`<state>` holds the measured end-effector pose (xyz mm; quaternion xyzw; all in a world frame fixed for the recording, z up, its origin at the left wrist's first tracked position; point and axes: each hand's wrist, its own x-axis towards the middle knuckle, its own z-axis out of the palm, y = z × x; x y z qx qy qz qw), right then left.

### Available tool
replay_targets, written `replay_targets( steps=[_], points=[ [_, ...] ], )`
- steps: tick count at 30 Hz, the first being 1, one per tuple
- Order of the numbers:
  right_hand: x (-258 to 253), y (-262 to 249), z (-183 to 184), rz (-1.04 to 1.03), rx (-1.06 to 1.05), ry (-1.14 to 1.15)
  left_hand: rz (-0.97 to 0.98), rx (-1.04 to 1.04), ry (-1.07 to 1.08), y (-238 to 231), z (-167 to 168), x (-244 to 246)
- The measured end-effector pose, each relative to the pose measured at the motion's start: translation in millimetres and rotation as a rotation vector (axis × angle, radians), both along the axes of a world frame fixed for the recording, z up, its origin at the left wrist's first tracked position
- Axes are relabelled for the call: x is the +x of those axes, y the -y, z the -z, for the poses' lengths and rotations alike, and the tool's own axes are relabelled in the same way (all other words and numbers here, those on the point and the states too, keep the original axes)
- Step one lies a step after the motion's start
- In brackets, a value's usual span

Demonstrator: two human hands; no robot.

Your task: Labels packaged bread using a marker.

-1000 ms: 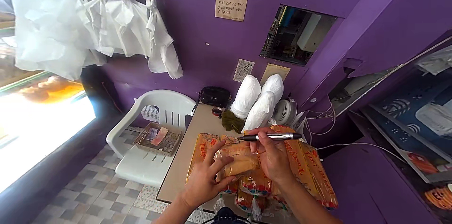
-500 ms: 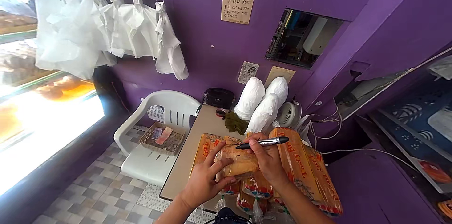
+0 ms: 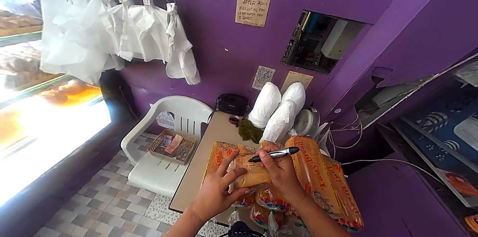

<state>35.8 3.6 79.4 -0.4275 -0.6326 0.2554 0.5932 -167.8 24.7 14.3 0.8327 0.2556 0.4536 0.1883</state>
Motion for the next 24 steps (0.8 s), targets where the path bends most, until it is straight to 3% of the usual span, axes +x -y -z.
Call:
replay_targets(
  steps=[24],
  points=[
    [-1.4, 2.7, 2.4, 0.03, 0.041, 0.111, 0.018, 0.018, 0.003, -0.1, 0.5, 0.6]
  ],
)
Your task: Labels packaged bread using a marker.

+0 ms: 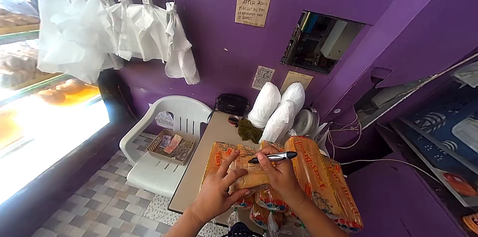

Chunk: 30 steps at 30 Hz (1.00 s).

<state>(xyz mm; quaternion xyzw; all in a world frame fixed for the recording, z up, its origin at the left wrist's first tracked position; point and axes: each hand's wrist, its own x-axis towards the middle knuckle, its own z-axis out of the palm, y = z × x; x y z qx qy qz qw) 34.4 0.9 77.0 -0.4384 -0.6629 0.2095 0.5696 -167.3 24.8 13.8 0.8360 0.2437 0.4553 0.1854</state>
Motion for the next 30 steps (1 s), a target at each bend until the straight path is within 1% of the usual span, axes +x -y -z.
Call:
replay_targets(
  steps=[3, 7, 9, 11, 13, 15, 16, 18, 19, 20, 21, 23, 24, 27, 30],
  points=[
    [2, 2, -4, 0.011, -0.01, -0.043, -0.003, 0.002, 0.0, 0, 0, 1],
    [13, 10, -10, 0.13, -0.051, -0.243, -0.06, 0.031, 0.024, 3, 2, 2],
    [18, 15, -6, 0.214, -0.141, -0.283, -0.117, 0.02, 0.06, 5, 5, 0],
    [20, 20, 0, 0.243, -0.314, -0.283, -0.171, -0.04, 0.078, 8, 5, -6],
    [17, 25, 6, 0.202, -0.472, -0.367, -0.226, -0.088, 0.001, 9, 8, -13],
    [12, 30, 7, 0.138, -0.589, -0.45, -0.232, -0.144, -0.165, 9, 13, -17],
    [10, 32, 7, 0.103, -0.637, -0.488, -0.216, -0.212, -0.243, 9, 14, -16],
    [8, 37, 5, 0.046, -0.692, -0.557, -0.202, -0.397, -0.355, 9, 11, -14],
    [7, 40, 3, 0.03, -0.699, -0.585, -0.206, -0.474, -0.368, 6, 8, -13],
    [8, 43, 0, 0.013, -0.701, -0.609, -0.209, -0.508, -0.374, 3, 5, -12],
    [9, 47, -2, -0.001, -0.693, -0.63, -0.209, -0.496, -0.375, 1, 3, -11],
    [15, 57, -6, -0.039, -0.649, -0.659, -0.202, -0.378, -0.361, 1, -9, -8],
    [21, 63, -10, -0.062, -0.611, -0.674, -0.196, -0.286, -0.345, 3, -20, -5],
    [51, 81, -18, -0.108, -0.449, -0.705, -0.17, 0.093, -0.304, 12, -76, 22],
    [101, 104, -27, -0.106, -0.229, -0.654, -0.1, 0.422, -0.286, 17, -126, 73]
  ],
)
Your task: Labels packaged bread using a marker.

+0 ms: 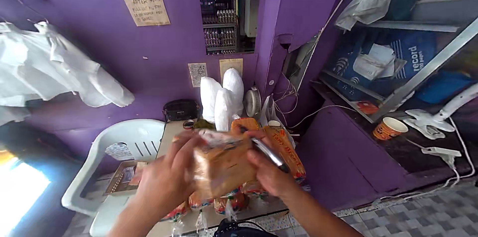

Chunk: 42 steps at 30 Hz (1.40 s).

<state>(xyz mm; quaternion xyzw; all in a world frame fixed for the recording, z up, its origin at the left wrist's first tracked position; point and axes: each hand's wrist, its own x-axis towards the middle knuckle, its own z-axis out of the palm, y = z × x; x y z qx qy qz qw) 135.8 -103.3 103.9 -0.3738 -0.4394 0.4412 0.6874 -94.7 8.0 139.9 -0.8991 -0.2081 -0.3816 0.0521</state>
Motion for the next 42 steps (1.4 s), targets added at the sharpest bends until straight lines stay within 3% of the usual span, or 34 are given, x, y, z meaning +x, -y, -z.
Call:
replay_targets(
  steps=[5, 10, 14, 18, 23, 27, 35, 39, 42],
  points=[
    [93, 47, -7, 0.271, 0.252, 0.025, 0.311, 0.152, -0.074, 8, -38, 120],
    [166, 77, 41, 0.54, 0.267, -0.074, 0.45, 0.194, -0.286, 7, -10, 233],
    [181, 86, 64, 0.588, 0.242, -0.173, 0.514, 0.217, -0.311, 5, 17, 264],
    [163, 76, 53, 0.502, 0.263, -0.166, 0.477, 0.26, -0.282, 5, 1, 235],
    [118, 32, 24, 0.265, 0.385, -0.059, 0.308, 0.328, -0.247, -3, -44, 154],
    [70, -9, 13, 0.117, 0.363, 0.082, 0.137, 0.335, -0.217, -19, -46, 81],
    [-35, -48, 44, 0.025, 0.078, 0.056, 0.01, 0.073, -0.149, -61, 44, -33],
    [-62, -65, 69, 0.0, 0.062, 0.227, -0.05, -0.004, -0.084, -84, 104, -64],
    [-61, -63, 79, -0.048, -0.032, 0.429, -0.062, 0.009, -0.167, -91, 158, -73]
  ],
)
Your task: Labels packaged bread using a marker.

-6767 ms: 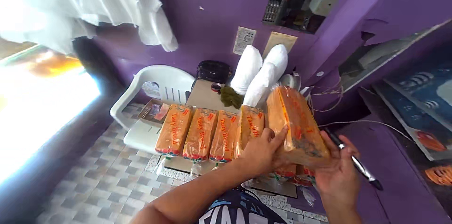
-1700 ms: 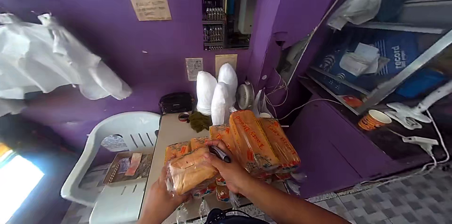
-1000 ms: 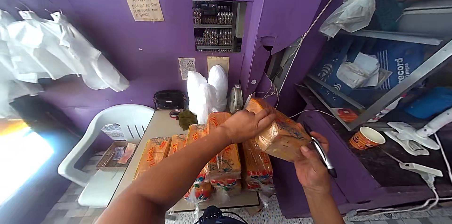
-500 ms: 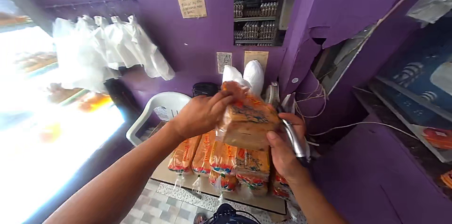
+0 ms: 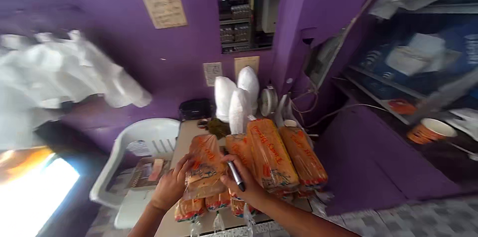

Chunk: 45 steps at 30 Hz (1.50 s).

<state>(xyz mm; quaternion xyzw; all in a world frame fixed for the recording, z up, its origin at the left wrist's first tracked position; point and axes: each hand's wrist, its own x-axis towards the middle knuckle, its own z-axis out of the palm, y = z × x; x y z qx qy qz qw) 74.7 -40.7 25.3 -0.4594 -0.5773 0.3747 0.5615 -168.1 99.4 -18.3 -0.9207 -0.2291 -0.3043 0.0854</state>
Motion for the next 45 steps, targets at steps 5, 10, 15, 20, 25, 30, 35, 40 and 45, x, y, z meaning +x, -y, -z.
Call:
replay_targets(
  steps=[5, 10, 15, 20, 25, 30, 35, 40, 45],
  points=[
    [29, 48, -30, 0.28, 0.284, 0.169, 0.016, -0.15, -0.155, 26, 57, -25],
    [154, 60, 2, 0.863, 0.006, 0.308, -0.103, -0.148, -0.133, 45, 56, -29],
    [208, 23, 46, 0.931, -0.703, 0.419, -0.224, -0.131, -0.022, 59, 32, -14],
    [206, 12, 41, 0.785, -0.915, 0.602, -0.233, -0.066, 0.032, 76, 4, 16],
    [222, 27, 39, 0.774, -0.815, 0.565, -0.244, -0.061, 0.097, 95, -14, 54],
    [253, 69, 48, 0.832, -0.525, 0.274, -0.248, -0.216, 0.206, 116, -33, 84],
    [276, 117, 39, 0.848, -0.166, 0.175, -0.138, -0.398, 0.327, 131, -63, 123],
    [280, 135, -21, 0.744, 0.172, 0.168, 0.052, -0.656, 0.401, 128, -116, 159],
    [212, 121, -97, 0.442, 0.279, -0.161, 0.201, -1.046, 0.384, 102, -185, 162]
  ],
)
